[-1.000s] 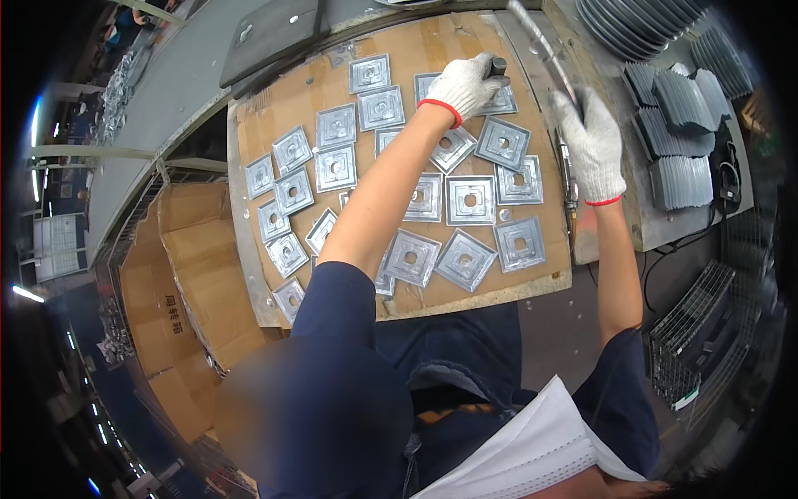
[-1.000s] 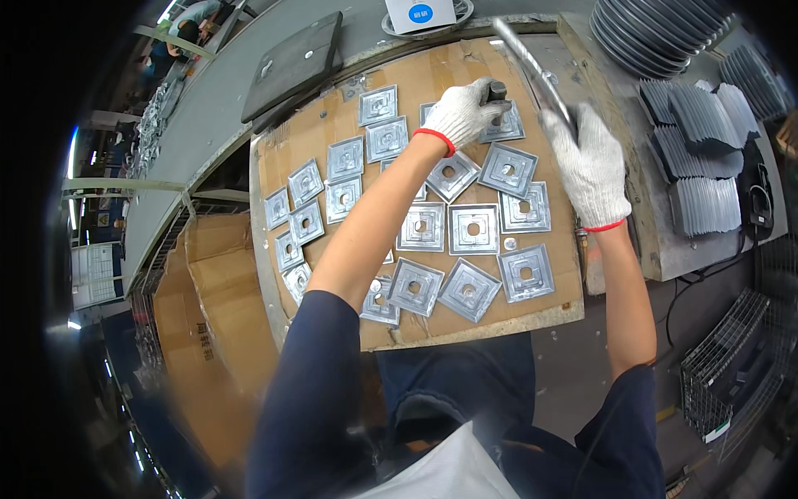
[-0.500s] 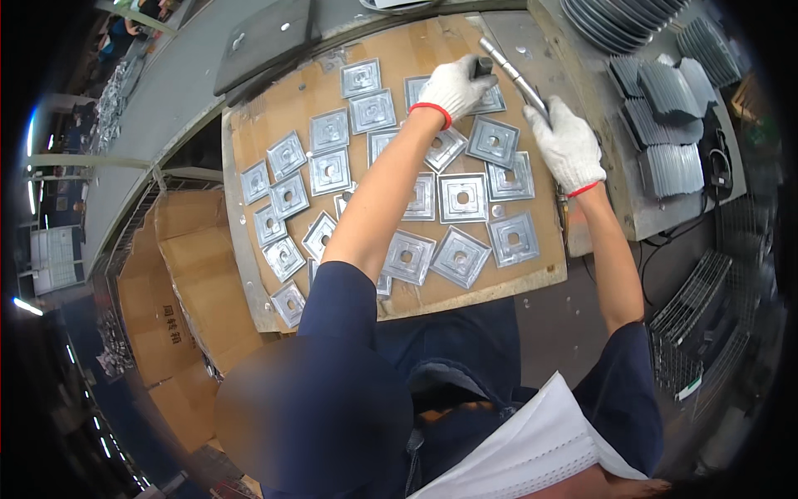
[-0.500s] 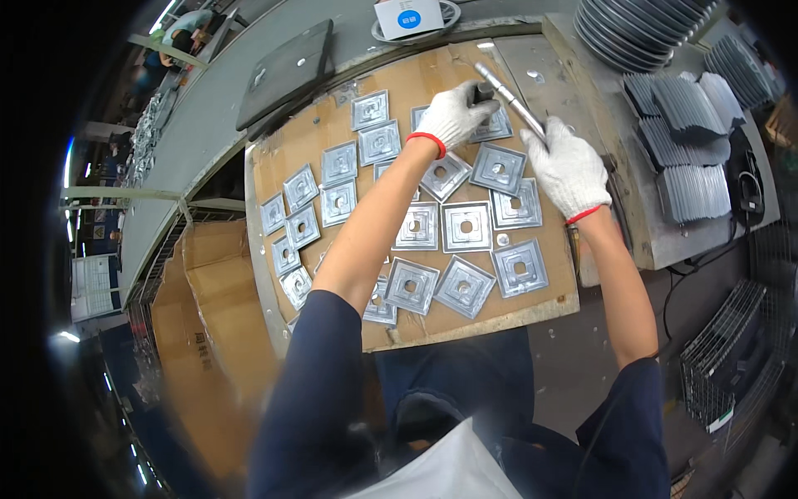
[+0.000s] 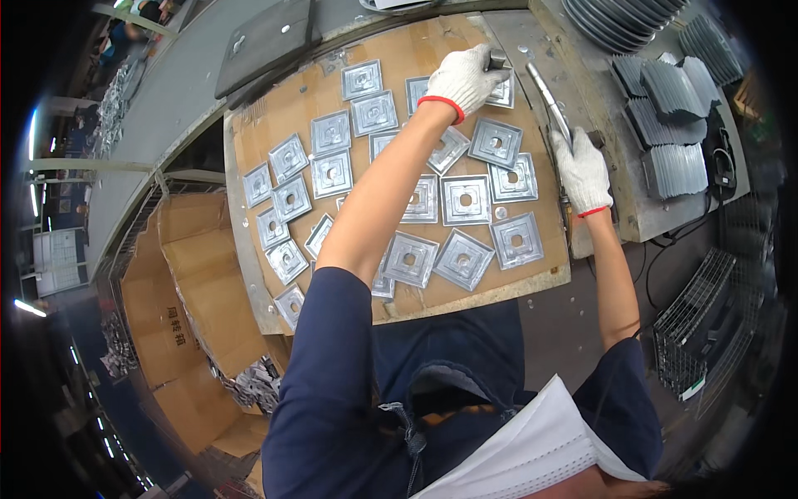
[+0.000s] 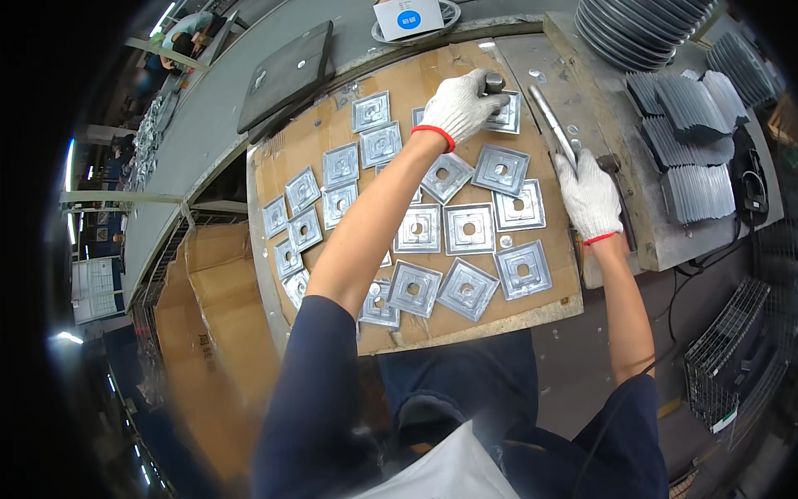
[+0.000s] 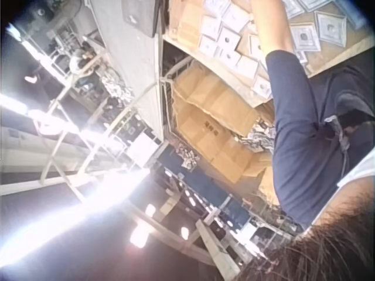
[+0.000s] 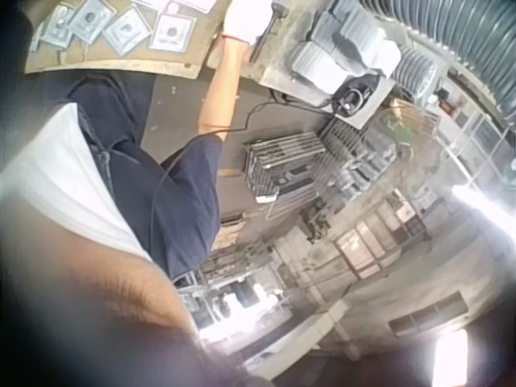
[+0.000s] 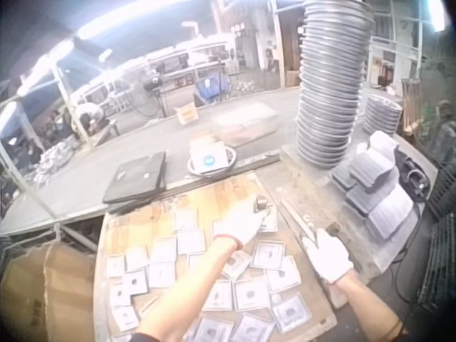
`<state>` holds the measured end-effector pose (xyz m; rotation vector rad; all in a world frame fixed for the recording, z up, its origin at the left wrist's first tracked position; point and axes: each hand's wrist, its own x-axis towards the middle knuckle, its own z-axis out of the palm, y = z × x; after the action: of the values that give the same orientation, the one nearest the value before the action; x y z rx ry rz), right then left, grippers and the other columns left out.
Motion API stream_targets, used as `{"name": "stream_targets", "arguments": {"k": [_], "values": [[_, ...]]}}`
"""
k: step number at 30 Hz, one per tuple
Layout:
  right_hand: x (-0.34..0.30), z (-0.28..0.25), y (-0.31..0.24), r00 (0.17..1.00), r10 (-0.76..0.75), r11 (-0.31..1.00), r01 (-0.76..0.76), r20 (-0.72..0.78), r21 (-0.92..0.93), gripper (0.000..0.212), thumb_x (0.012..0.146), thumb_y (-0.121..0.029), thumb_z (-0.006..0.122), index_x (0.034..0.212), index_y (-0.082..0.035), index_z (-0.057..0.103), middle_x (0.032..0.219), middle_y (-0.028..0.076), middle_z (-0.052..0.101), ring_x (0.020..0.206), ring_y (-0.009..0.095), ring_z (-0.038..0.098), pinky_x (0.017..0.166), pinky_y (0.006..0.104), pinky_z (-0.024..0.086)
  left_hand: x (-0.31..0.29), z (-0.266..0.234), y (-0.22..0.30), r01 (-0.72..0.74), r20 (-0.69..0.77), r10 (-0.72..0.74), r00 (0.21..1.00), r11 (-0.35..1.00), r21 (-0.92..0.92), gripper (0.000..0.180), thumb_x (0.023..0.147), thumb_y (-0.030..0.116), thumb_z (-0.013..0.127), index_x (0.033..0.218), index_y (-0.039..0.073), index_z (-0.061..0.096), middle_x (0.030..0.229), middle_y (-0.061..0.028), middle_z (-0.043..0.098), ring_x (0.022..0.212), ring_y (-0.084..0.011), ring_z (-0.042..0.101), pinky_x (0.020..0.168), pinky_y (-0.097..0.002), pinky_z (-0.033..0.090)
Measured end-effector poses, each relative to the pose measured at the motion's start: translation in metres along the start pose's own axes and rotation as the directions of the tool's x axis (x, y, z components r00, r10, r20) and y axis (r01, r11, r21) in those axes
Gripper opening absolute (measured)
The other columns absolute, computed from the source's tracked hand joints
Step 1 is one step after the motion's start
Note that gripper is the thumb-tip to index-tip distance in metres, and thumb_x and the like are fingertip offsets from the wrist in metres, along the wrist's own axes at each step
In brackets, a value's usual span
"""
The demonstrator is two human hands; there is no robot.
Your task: Using a hammer and punch to process or clear holes in metal plates at a workbench.
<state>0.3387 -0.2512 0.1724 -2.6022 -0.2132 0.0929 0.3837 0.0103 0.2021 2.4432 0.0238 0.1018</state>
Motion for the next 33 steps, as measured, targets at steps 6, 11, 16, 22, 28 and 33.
{"name": "stream_targets", "arguments": {"k": [6,11,16,22,28,33], "values": [[0.053,-0.008,-0.032,0.998,-0.002,0.996,0.007,0.061,-0.085,0.056,0.107,-0.056,0.049,0.123,-0.005,0.063,0.106,0.032,0.073,0.104,0.053,0.069,0.089,0.0602,0.052,-0.006,-0.009,0.011,-0.07,0.114,0.074,0.991,0.997,-0.035,0.042,0.096,0.041,0.075,0.129,0.016,0.071,0.113,-0.0197,0.078,0.104,-0.0403,0.075,0.091,-0.0458,0.059],[0.073,-0.002,-0.045,0.994,-0.065,0.984,0.078,0.088,-0.161,0.055,0.108,-0.057,0.047,0.119,-0.005,0.061,0.105,0.032,0.074,0.104,0.052,0.07,0.09,0.0611,0.052,-0.005,-0.012,0.001,-0.142,0.075,0.141,0.987,0.99,0.002,0.043,0.095,0.041,0.075,0.13,0.017,0.07,0.113,-0.0193,0.078,0.106,-0.0406,0.075,0.092,-0.0464,0.059],[0.061,-0.005,-0.042,0.981,-0.086,0.966,0.125,0.176,-0.224,0.052,0.108,-0.054,0.048,0.115,-0.005,0.062,0.102,0.031,0.074,0.101,0.052,0.071,0.09,0.0613,0.053,-0.005,-0.017,-0.002,-0.056,0.126,0.064,0.99,0.996,-0.065,0.044,0.094,0.04,0.075,0.132,0.019,0.07,0.116,-0.018,0.078,0.107,-0.0394,0.075,0.093,-0.0462,0.058],[0.019,-0.005,-0.032,0.994,0.001,0.989,0.015,0.11,-0.15,0.05,0.108,-0.053,0.05,0.115,-0.005,0.062,0.098,0.031,0.074,0.099,0.053,0.071,0.088,0.0606,0.053,0.003,-0.019,-0.007,0.012,0.016,-0.011,1.0,0.998,-0.065,0.047,0.093,0.044,0.076,0.13,0.016,0.072,0.117,-0.0151,0.079,0.107,-0.0344,0.075,0.096,-0.0408,0.057],[-0.015,0.012,0.021,0.997,-0.061,0.998,0.061,-0.053,-0.01,0.051,0.103,-0.05,0.063,0.127,-0.005,0.065,0.088,0.032,0.072,0.087,0.052,0.07,0.073,0.0602,0.053,0.003,-0.04,-0.028,0.054,-0.076,-0.064,0.995,0.99,-0.13,0.056,0.092,0.046,0.076,0.128,0.004,0.072,0.108,-0.0143,0.08,0.097,-0.0275,0.076,0.091,-0.0359,0.057],[-0.024,0.024,0.04,0.995,-0.071,0.997,0.068,-0.073,-0.047,0.057,0.104,-0.052,0.062,0.128,-0.001,0.066,0.088,0.031,0.073,0.085,0.053,0.07,0.073,0.0598,0.054,-0.016,-0.048,-0.065,0.066,-0.095,-0.074,0.993,0.994,-0.092,0.053,0.093,0.043,0.075,0.125,0.001,0.071,0.101,-0.0143,0.08,0.096,-0.0278,0.075,0.091,-0.0358,0.056]]}}
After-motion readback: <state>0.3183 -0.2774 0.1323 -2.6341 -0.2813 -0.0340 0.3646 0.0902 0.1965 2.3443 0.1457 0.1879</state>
